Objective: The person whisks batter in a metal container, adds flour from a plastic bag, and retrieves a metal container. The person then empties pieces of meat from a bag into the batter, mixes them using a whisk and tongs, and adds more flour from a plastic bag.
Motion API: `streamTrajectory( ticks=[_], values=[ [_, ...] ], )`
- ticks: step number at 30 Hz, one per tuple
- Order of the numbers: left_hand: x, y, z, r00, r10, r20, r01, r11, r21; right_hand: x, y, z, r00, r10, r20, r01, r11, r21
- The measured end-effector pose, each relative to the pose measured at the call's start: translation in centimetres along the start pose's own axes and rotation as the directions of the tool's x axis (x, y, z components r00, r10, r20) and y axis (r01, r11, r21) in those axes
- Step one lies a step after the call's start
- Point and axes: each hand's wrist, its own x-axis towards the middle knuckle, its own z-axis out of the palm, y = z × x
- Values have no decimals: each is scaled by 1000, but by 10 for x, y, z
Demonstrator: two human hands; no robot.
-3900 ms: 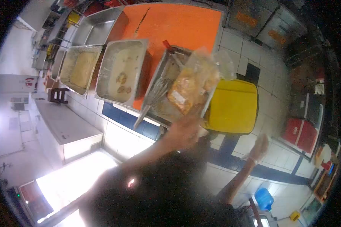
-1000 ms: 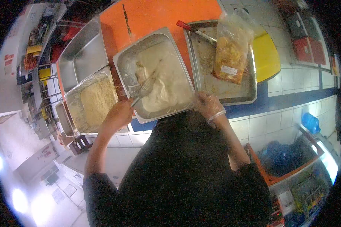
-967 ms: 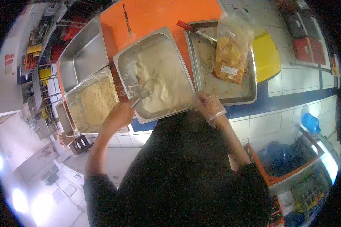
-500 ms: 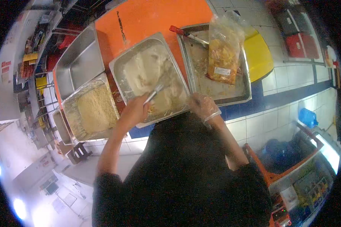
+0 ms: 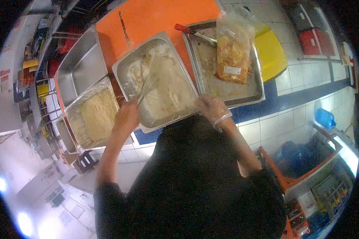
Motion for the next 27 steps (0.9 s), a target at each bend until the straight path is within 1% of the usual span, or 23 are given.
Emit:
streamTrajectory(
  ticks=[2,3,4,5,6,8,9,10,11,12,13,14,15,16,17,18,19,21,23,24,25,26,27],
  values=[
    [-17,-17,6,972,138,190,-112,984,-142,0,-1,-4,1000,6,16,-7,999,43],
    [-23,-15,0,973,130,190,-104,985,-140,0,-2,-4,999,13,31,-16,996,88],
    [-30,-9,-11,955,134,264,-58,960,-276,0,-4,-5,999,5,37,-9,996,92],
    [-34,-3,-18,932,149,331,-3,915,-403,1,-4,-6,999,-16,32,15,999,37],
    [-36,0,-15,933,143,329,2,916,-401,1,-4,-7,999,-37,26,37,999,-19],
    [-39,10,-4,958,245,147,-136,843,-521,0,4,1,998,-57,-7,57,998,37],
    [-37,17,1,960,240,144,-132,842,-522,0,6,3,996,-73,-44,77,993,91],
    [-31,24,4,968,241,70,-172,839,-517,1,5,0,996,-81,-42,85,992,89],
    [-26,29,6,970,241,-3,-209,836,-508,1,2,-2,994,-99,-44,101,993,57],
    [-21,35,5,972,234,-5,-204,837,-508,1,-1,-4,992,-116,-46,118,993,26],
    [-15,39,4,977,206,-63,-211,855,-473,1,-3,-5,991,-124,-43,125,992,26],
    [-9,40,3,976,180,-122,-216,873,-438,1,-6,-6,999,-31,11,31,1000,-1],
    [0,39,3,977,174,-126,-212,872,-441,1,-8,-8,996,63,61,-61,998,-35],
    [10,36,3,991,111,-74,-130,926,-355,2,-9,-9,996,57,66,-54,998,-38],
    [16,34,3,999,42,-26,-48,964,-260,3,-11,-9,986,125,111,-114,989,-94],
    [17,30,0,999,37,-26,-42,965,-260,3,-12,-9,969,195,153,-172,973,-150],
    [16,23,-5,997,57,-57,-66,982,-177,3,-13,-10,969,193,156,-170,974,-149],
    [11,18,-19,993,84,-84,-91,992,-90,2,-10,-12,993,60,103,-57,998,-28],
    [-3,22,-48,995,-34,-99,23,993,-114,1,-4,-4,997,48,59,-48,999,10],
    [-7,18,-49,995,-31,-93,20,993,-112,1,-4,-2,999,33,14,-33,998,45],
    [-11,11,-50,992,-73,-99,62,992,-111,0,-5,-3,999,38,15,-38,998,47],
    [-13,7,-50,988,-117,-105,106,988,-110,-1,-7,-4,998,57,23,-57,998,21],
    [-14,6,-50,988,-116,-104,105,989,-108,0,-9,-5,997,74,29,-74,997,-5]
  ],
)
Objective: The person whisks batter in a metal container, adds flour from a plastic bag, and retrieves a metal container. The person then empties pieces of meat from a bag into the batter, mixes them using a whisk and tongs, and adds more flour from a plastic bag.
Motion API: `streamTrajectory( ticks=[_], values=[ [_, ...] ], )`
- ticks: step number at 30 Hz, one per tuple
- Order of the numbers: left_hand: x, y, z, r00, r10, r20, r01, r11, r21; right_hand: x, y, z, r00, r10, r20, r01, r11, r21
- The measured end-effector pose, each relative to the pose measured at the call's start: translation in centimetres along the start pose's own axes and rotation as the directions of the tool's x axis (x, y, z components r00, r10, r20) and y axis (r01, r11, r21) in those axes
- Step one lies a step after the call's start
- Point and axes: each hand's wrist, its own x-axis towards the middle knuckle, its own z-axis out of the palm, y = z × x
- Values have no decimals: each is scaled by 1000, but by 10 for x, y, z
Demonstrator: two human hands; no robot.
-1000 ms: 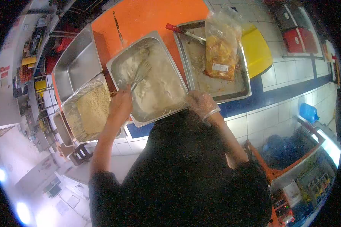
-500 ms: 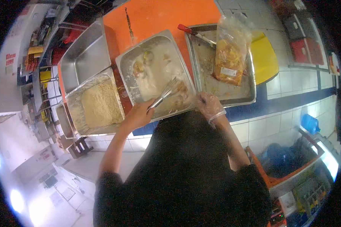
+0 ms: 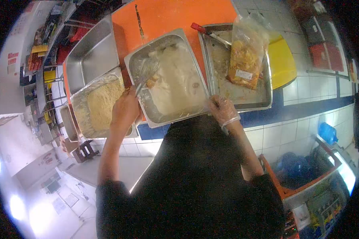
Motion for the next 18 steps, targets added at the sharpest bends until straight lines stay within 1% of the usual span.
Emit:
streamTrajectory(
  ticks=[1,2,3,4,5,6,7,8,9,10,11,12,13,14,15,16,17,18],
  values=[
    [-1,0,0,996,-63,59,63,998,6,1,0,1,1000,2,1,-2,1000,1],
    [-3,-1,2,984,-128,120,128,992,12,1,2,2,999,33,31,-35,997,67],
    [-2,-4,7,985,-128,119,128,992,9,2,3,3,997,59,57,-67,989,130],
    [1,-10,16,977,-110,180,110,994,14,3,7,6,997,59,57,-66,990,127],
    [2,-14,22,966,-95,241,94,995,15,3,13,10,1000,-19,5,19,999,33],
    [1,-11,19,966,-98,238,99,995,10,5,12,10,994,-105,-40,102,993,-66],
    [-3,-7,15,969,-79,233,106,989,-106,4,12,9,993,-111,-33,108,992,-71],
    [-7,-5,13,972,-63,226,115,968,-223,3,10,7,994,-110,-27,109,994,-26],
    [-10,-6,12,972,-73,224,126,965,-231,3,8,5,994,-111,-22,111,994,18],
    [-14,-6,13,975,2,224,65,955,-289,3,9,6,993,-120,-10,120,993,10],
    [-18,-7,15,973,76,216,4,938,-347,4,12,8,998,-54,35,51,995,82],
    [-23,-6,18,975,63,213,17,934,-357,4,12,7,998,-28,64,20,994,112],
    [-26,-4,22,970,89,226,14,909,-416,4,11,6,996,-1,94,-12,990,140],
    [-29,-3,25,965,117,236,9,881,-472,5,10,4,997,-46,55,43,998,47],
    [-29,-3,31,966,108,233,17,878,-477,5,9,3,996,-91,20,92,995,-45],
    [-27,-3,38,958,138,252,18,846,-533,5,10,3,995,-96,26,97,994,-51],
    [-25,-2,42,948,173,268,17,810,-586,5,13,4,997,-50,51,52,998,-30],
    [-28,-3,43,948,174,265,17,807,-591,6,12,3,997,-2,74,3,1000,-10]
  ],
)
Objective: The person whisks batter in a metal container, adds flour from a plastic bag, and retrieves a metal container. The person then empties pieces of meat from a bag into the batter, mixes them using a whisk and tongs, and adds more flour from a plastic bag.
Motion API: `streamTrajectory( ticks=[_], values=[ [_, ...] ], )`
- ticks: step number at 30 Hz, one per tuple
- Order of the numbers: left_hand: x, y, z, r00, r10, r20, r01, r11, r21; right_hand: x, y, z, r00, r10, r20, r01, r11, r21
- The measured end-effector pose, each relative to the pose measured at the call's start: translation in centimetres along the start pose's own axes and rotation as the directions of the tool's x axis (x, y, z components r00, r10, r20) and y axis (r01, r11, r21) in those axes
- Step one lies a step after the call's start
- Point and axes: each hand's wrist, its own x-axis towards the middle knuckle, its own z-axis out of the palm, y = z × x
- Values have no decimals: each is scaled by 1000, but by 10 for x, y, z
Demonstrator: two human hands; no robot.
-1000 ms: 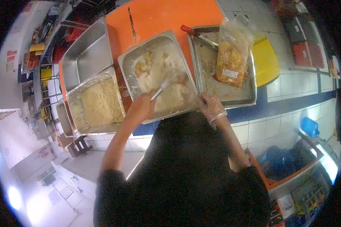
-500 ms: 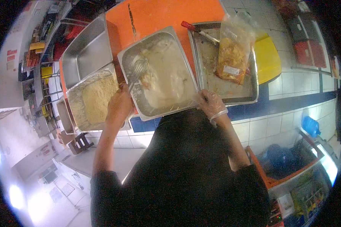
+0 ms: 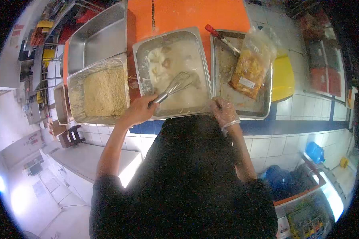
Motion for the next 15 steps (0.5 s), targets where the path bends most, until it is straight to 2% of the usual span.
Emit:
streamTrajectory(
  ticks=[2,3,5,6,8,9,12,14,15],
  values=[
    [-9,-1,2,981,51,-189,-45,998,34,0,-3,-2,1000,0,-9,-1,1000,-6],
    [-14,-2,0,981,54,-187,-49,998,29,-1,-6,-4,1000,0,-12,0,1000,-8],
    [-25,-1,-10,955,-97,-281,134,984,115,-1,-3,-1,999,-39,-36,37,997,-66],
    [-27,-1,-13,954,-102,-282,137,985,106,-1,-5,0,995,-82,-57,75,990,-116],
    [-27,-2,-18,953,-256,-163,281,948,152,-2,-9,-4,996,-87,-33,85,993,-79],
    [-26,-1,-17,951,-261,-166,285,948,145,-2,-12,-6,996,-91,-18,91,995,-36],
    [-12,1,-14,978,-185,-95,201,959,200,0,-5,-1,998,-43,-42,39,996,-82],
    [0,-10,-1,996,-87,34,85,995,51,-2,-6,-1,997,-51,-50,45,992,-119],
    [7,-13,10,996,-85,30,84,996,40,-2,-8,-2,996,-63,-61,53,988,-148]
  ],
)
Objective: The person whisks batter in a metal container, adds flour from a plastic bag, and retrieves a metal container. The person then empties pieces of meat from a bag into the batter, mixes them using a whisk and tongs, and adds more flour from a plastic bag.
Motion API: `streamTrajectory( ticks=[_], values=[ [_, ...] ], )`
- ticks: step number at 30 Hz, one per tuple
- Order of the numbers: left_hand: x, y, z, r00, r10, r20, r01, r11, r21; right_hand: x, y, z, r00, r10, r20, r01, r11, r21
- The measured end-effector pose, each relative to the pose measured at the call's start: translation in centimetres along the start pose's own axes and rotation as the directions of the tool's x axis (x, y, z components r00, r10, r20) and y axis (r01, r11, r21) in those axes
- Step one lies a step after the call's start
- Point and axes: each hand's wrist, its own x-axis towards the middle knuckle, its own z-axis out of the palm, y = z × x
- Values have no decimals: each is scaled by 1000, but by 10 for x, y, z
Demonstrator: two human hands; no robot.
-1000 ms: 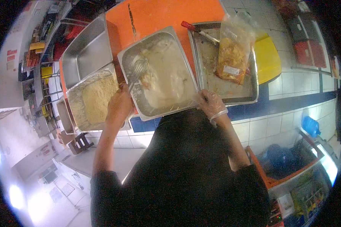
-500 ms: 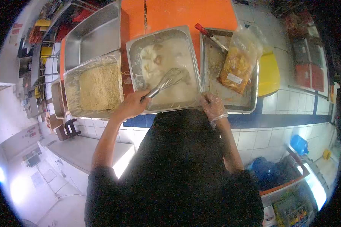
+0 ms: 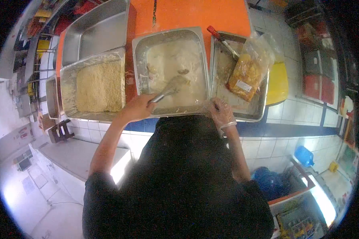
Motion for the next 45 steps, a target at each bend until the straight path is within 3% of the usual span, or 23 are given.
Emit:
streamTrajectory(
  ticks=[2,6,8,14,19,21,22,25,27,29,30,32,34,35,36,37,38,39,40,41,42,43,45],
  values=[
    [14,3,20,962,230,-149,-249,961,-120,-1,4,3,999,-44,-17,45,999,27],
    [28,7,24,975,206,-87,-221,945,-240,0,5,2,998,-58,5,58,998,-24],
    [27,2,23,995,20,96,28,880,-473,2,3,0,998,-16,58,16,1000,-2],
    [-2,-3,14,981,5,194,159,553,-818,0,13,5,996,20,90,-24,998,53],
    [-5,-28,30,995,71,71,12,615,-788,3,16,7,995,-12,104,-1,992,125],
    [-10,-30,29,996,70,48,-7,634,-774,4,-10,-8,934,232,272,-311,902,299],
    [-14,-28,25,999,22,45,19,667,-744,4,-3,-4,934,233,271,-312,902,300],
    [-27,-23,13,999,-17,-28,-6,748,-664,3,14,5,989,95,115,-104,991,78],
    [-32,-19,11,996,-2,-95,-56,794,-606,-1,9,3,993,-114,-37,105,978,-181],
    [-35,-12,15,928,80,-365,-226,898,-378,-6,-2,-6,997,-72,-31,67,987,-144],
    [-39,-2,13,927,90,-363,-234,896,-376,-8,-10,-13,999,-34,-18,32,994,-106],
    [-52,31,0,990,-29,-136,-65,768,-638,-13,-17,-24,998,57,-2,-56,986,-154],
    [-55,58,5,999,-4,47,40,612,-790,-24,-14,-29,989,148,5,-144,969,-202],
    [-53,63,24,996,49,69,38,468,-883,-35,-7,-26,985,-96,-142,70,982,-174],
    [-46,68,47,979,206,-7,-95,420,-903,-39,-2,-26,900,-329,-286,287,941,-179],
    [-43,93,46,974,196,111,-4,507,-862,-39,-9,-28,899,-327,-292,283,942,-182],
    [-37,110,60,933,358,23,-115,361,-925,-38,-21,-29,975,-90,-201,136,964,228],
    [-25,122,77,936,339,100,-66,445,-893,-37,-29,-29,995,98,-16,-70,810,583],
    [-20,143,83,936,347,64,-98,431,-897,-34,-27,-29,995,94,-18,-65,806,588],
    [3,141,112,828,491,-269,-514,476,-713,-30,-23,-32,994,98,50,-110,894,435],
    [25,139,140,603,566,-563,-794,494,-354,-26,-17,-34,991,106,77,-127,927,352],
    [27,141,144,684,596,-420,-729,558,-396,-21,-11,-36,988,114,103,-138,954,266],
    [23,148,121,801,593,-79,-563,703,-434,-11,19,-30,947,277,161,-318,879,356]
  ],
)
